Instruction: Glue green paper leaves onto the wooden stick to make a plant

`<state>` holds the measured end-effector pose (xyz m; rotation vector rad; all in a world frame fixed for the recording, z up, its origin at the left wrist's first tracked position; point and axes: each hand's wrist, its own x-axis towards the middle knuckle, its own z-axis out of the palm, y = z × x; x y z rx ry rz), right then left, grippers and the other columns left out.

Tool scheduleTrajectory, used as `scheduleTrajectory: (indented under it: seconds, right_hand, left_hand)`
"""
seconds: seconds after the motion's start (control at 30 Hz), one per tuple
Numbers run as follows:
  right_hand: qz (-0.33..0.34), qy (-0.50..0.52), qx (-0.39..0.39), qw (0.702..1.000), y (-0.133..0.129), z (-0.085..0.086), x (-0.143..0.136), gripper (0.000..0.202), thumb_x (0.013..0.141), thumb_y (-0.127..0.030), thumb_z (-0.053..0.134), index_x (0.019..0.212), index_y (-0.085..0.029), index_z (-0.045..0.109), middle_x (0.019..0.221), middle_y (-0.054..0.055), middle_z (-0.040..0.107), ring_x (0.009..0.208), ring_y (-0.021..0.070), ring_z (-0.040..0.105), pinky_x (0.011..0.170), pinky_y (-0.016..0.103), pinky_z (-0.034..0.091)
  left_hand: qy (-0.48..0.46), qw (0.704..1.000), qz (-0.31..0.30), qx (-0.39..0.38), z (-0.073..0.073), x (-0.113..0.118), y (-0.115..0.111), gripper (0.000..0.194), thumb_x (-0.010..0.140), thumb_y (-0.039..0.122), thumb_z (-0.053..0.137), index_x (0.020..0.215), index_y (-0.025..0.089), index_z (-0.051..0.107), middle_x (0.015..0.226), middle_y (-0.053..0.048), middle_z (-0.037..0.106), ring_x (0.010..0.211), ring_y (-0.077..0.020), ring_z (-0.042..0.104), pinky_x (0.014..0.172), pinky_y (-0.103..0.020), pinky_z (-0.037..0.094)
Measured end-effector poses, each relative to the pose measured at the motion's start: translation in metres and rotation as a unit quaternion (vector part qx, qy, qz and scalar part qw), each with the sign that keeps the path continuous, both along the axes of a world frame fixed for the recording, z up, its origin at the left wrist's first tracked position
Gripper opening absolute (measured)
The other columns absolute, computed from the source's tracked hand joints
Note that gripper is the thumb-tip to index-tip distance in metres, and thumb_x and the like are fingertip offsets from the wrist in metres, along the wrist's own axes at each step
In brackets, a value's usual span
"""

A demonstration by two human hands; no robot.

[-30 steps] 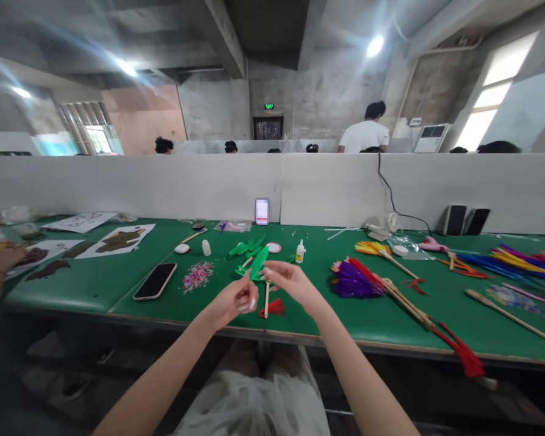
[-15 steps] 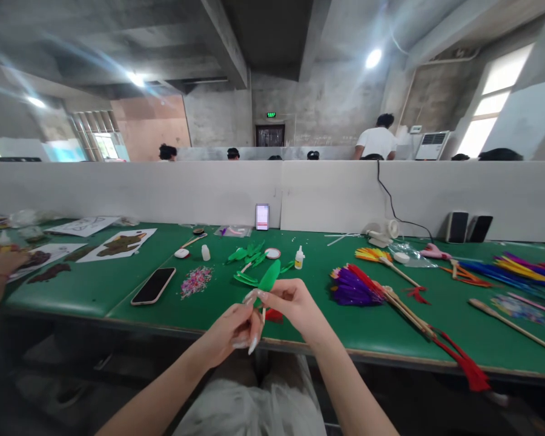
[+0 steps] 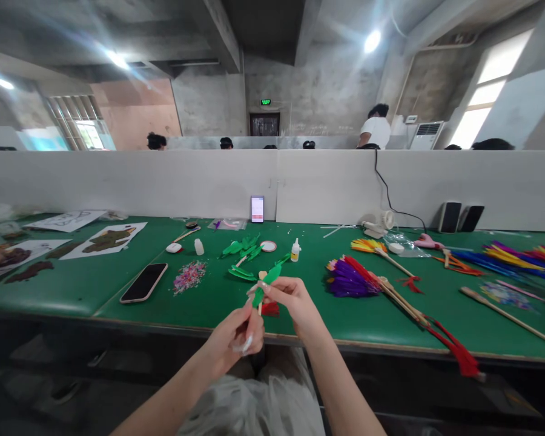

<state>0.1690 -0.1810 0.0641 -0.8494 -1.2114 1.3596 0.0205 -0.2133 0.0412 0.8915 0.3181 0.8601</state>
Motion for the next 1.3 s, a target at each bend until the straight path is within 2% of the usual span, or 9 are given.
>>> scheduleTrajectory:
  seconds: [0.2,0.3,0.4,0.5,0.6,0.77,0.93,1.13,1.3]
  right_hand:
    - [-0.159,0.077,-0.001,0.984,0.025,-0.007,0.030,0.030,0.062,-0.044,0.075,0.083,-0.022,0.071,0.091,0.005,0.072,0.088,0.0191,0.066,0.074,0.029,0.051]
    - [-0.046,-0.027,-0.005,0.999,0.020,-0.017,0.020,0.043,0.074,-0.052,0.062,0.101,-0.020,0.068,0.100,0.009,0.070,0.092,0.0201,0.065,0.073,0.029,0.052]
    - [0.030,-0.081,0.003,0.996,0.014,-0.034,-0.007,0.046,0.071,-0.052,0.064,0.100,-0.016,0.068,0.090,0.009,0.071,0.069,0.0164,0.066,0.055,0.024,0.051]
    - [0.006,-0.089,-0.025,0.996,0.019,-0.047,-0.023,0.053,0.071,-0.056,0.061,0.097,-0.011,0.067,0.082,0.010,0.072,0.036,0.0085,0.051,0.032,0.021,0.038]
    - [-0.037,-0.096,-0.010,0.995,0.029,-0.050,-0.017,0.051,0.070,-0.058,0.060,0.088,-0.011,0.071,0.073,0.009,0.072,0.056,0.0164,0.063,0.051,0.027,0.049]
    - [-0.046,-0.122,0.074,0.989,0.036,-0.049,-0.007,0.045,0.070,-0.057,0.061,0.085,-0.016,0.074,0.101,0.010,0.069,0.102,0.0250,0.059,0.093,0.037,0.040]
    - [-0.007,-0.136,0.092,0.986,0.044,-0.059,-0.032,0.049,0.071,-0.060,0.059,0.094,-0.019,0.073,0.112,0.009,0.063,0.111,0.0251,0.053,0.096,0.038,0.039]
    - [-0.059,-0.234,0.102,0.965,0.048,-0.094,-0.037,0.062,0.081,-0.056,0.046,0.127,-0.014,0.051,0.127,0.015,0.053,0.115,0.0274,0.050,0.092,0.043,0.044]
    - [-0.016,-0.494,0.233,0.838,0.021,-0.122,-0.027,0.054,0.088,-0.044,0.042,0.133,-0.014,0.043,0.143,0.013,0.034,0.133,0.0234,0.029,0.109,0.045,0.020]
  left_hand:
    - [0.057,0.997,0.048,-0.021,-0.011,-0.013,0.002,0.048,0.084,0.050,0.045,0.053,0.014,0.046,0.040,0.005,0.031,0.035,-0.0047,0.026,0.040,-0.022,0.017]
    - [0.136,0.985,0.105,-0.002,-0.023,-0.010,0.009,0.047,0.080,0.058,0.046,0.061,0.015,0.049,0.038,0.009,0.026,0.034,-0.0040,0.019,0.039,-0.021,0.016]
    - [0.257,0.951,0.165,0.051,-0.036,0.002,0.018,0.046,0.074,0.060,0.052,0.067,0.015,0.049,0.038,0.010,0.029,0.034,-0.0037,0.021,0.038,-0.021,0.014]
    - [0.322,0.935,0.122,0.085,-0.044,0.005,0.026,0.047,0.075,0.063,0.046,0.071,0.017,0.046,0.041,0.010,0.033,0.034,-0.0045,0.025,0.037,-0.020,0.018]
    - [0.375,0.912,0.070,0.148,-0.045,-0.009,0.035,0.045,0.078,0.060,0.045,0.081,0.016,0.051,0.054,0.005,0.048,0.040,-0.0061,0.038,0.041,-0.020,0.030]
    - [0.394,0.880,0.184,0.191,-0.036,-0.038,0.057,0.043,0.079,0.054,0.046,0.098,0.017,0.054,0.068,0.003,0.052,0.053,-0.0075,0.046,0.050,-0.020,0.037]
    - [0.372,0.901,0.099,0.198,-0.028,-0.031,0.066,0.030,0.076,0.042,0.056,0.085,0.013,0.056,0.048,0.007,0.044,0.041,-0.0058,0.037,0.042,-0.020,0.028]
    - [0.374,0.890,0.234,0.120,-0.036,-0.042,0.091,0.030,0.072,0.044,0.057,0.076,0.015,0.049,0.047,0.004,0.050,0.037,-0.0072,0.043,0.036,-0.019,0.024]
    - [0.381,0.855,0.333,0.114,-0.038,-0.069,0.125,0.034,0.072,0.048,0.055,0.074,0.018,0.040,0.062,-0.001,0.062,0.041,-0.0069,0.046,0.038,-0.018,0.027]
